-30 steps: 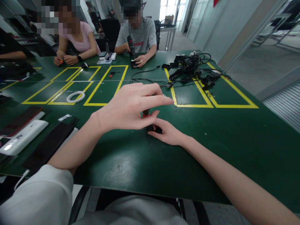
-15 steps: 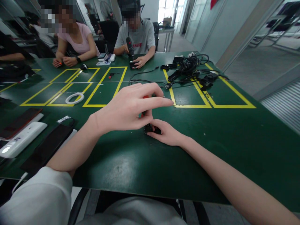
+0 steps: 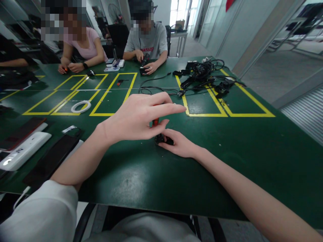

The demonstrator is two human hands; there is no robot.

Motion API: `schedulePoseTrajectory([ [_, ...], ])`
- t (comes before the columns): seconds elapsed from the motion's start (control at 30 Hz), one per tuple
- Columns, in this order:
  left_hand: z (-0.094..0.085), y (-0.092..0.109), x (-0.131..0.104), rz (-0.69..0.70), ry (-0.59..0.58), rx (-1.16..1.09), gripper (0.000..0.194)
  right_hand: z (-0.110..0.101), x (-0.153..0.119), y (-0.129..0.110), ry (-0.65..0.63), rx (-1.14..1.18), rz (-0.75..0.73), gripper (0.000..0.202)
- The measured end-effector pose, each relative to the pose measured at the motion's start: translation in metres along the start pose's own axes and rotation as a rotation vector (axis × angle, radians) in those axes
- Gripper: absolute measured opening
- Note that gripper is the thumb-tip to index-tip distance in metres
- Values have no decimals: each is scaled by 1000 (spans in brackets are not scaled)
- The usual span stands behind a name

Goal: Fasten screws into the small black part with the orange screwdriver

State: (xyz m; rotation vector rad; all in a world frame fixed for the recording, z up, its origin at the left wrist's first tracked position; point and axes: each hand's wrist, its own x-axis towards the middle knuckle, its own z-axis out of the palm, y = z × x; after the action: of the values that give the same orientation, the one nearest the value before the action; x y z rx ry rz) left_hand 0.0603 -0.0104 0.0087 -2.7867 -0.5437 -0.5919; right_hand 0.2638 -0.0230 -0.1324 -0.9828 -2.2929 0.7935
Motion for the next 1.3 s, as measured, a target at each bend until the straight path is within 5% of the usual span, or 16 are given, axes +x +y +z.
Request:
schedulePoseTrajectory([
  [1.3, -1, -1, -1, 3, 8, -7, 44, 1, 1, 1, 19, 26, -34, 15],
])
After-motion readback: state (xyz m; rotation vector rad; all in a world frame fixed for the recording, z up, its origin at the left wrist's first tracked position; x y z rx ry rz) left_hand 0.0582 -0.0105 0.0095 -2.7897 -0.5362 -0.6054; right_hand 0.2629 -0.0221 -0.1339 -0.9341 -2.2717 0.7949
